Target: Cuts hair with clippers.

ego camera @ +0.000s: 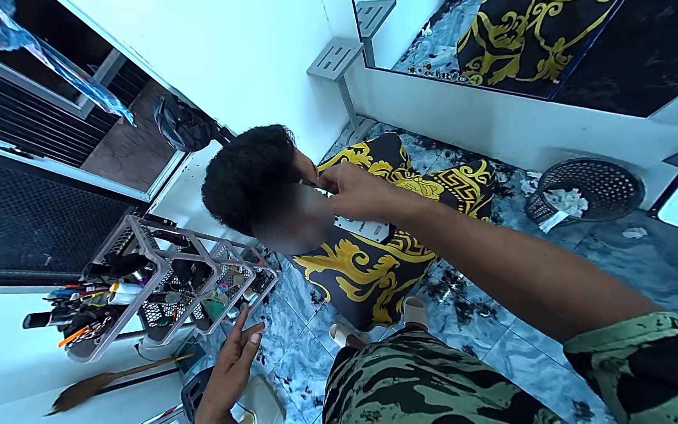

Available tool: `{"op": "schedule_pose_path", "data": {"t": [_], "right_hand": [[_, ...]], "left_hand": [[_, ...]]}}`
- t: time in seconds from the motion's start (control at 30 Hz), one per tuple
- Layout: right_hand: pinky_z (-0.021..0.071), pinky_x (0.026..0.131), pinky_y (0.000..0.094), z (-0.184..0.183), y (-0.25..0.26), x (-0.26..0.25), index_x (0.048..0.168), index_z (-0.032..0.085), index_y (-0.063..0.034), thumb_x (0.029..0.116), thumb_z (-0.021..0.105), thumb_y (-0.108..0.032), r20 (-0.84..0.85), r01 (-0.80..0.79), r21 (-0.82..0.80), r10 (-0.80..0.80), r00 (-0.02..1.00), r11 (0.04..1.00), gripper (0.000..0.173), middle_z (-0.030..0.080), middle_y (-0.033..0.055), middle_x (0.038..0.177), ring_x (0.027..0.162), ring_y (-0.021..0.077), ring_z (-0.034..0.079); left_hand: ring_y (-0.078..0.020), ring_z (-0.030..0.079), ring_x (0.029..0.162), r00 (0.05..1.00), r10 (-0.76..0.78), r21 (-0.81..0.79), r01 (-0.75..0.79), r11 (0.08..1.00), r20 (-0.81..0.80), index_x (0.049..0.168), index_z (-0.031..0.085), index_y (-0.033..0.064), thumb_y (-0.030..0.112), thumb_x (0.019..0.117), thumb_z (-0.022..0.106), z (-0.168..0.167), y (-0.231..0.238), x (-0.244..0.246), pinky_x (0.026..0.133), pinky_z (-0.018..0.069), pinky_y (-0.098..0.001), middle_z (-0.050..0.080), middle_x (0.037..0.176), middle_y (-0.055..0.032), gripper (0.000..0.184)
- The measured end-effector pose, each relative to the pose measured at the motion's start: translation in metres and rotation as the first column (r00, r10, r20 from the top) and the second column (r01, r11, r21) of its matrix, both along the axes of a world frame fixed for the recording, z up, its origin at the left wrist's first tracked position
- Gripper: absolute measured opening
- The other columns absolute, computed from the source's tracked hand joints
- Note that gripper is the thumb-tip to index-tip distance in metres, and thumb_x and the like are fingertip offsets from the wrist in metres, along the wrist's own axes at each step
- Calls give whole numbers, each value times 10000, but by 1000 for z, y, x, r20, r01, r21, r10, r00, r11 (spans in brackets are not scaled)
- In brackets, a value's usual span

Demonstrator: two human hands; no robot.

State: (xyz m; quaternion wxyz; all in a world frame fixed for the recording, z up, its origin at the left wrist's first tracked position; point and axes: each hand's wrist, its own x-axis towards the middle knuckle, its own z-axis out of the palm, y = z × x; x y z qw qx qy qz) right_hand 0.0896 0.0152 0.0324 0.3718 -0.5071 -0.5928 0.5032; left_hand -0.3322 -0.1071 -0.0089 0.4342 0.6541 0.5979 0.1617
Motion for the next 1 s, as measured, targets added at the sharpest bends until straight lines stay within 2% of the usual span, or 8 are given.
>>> {"op": "schedule_pose_path", "data": {"t": [0.07,0.2,0.3,0.43,0.57,0.73,0.8,1.0], "right_hand": [[521,620,417,1,-1,1,923,635,-35,906,787,-325,111,-5,-18,7,994,1000,328,617,85,755,663,195,605],[561,668,378,5,-2,2,1012,664,-12,916,788,-293,-26,8,3,-7,1000,1000,322,673,97,814,711,175,652],[522,631,424,3,-1,1,937,638,-28,909,783,-334,160,-15,-13,17,987,1000,340,614,89,768,677,204,606],[535,618,361,3,0,2,989,662,-20,909,795,-316,3,-4,-5,4,1000,1000,334,655,88,785,668,166,624],[528,643,425,3,-3,3,949,651,-32,904,789,-337,187,-11,-17,14,982,1000,338,625,87,779,684,199,612],[552,654,404,4,-3,0,980,661,-31,906,787,-333,83,-4,40,1,997,999,336,656,84,804,705,186,640],[531,645,442,4,-3,-1,965,646,-41,902,778,-344,215,-10,33,3,977,999,336,627,87,790,700,211,621],[533,642,398,6,-2,-3,974,654,-44,904,789,-311,146,-20,71,9,989,997,307,635,71,784,688,178,618]], "left_hand": [[-231,693,1150,1000,9,-1,-9,1000,6,1610,216,5,354,1042,506,-1,0,0,1028,550,-397,683,1294,-161,727],[-228,693,1145,1000,10,-23,-10,1000,-3,1615,221,23,377,1044,506,-5,0,1,1021,550,-391,686,1296,-150,729],[-232,694,1146,1000,-1,-24,1,1000,6,1615,220,24,379,1044,507,-6,1,1,1023,551,-392,690,1288,-148,731],[-217,694,1141,1000,-6,-28,6,1000,2,1617,224,32,386,1041,518,-6,4,4,1017,552,-379,695,1284,-134,737],[-224,689,1156,1000,-14,-19,14,1000,23,1616,223,29,395,1040,517,-6,6,7,1019,549,-381,690,1295,-140,743],[-215,685,1154,1000,-28,-63,28,998,-2,1609,239,29,392,1038,510,-18,7,13,1022,547,-392,679,1301,-144,729],[-218,687,1141,999,-36,-86,35,996,-9,1601,260,21,404,1034,503,-26,9,15,1004,550,-400,682,1288,-149,726],[-240,683,1145,997,-34,-266,15,964,-64,1592,296,32,433,1016,545,-74,14,9,1033,531,-442,681,1272,-180,745]]}}
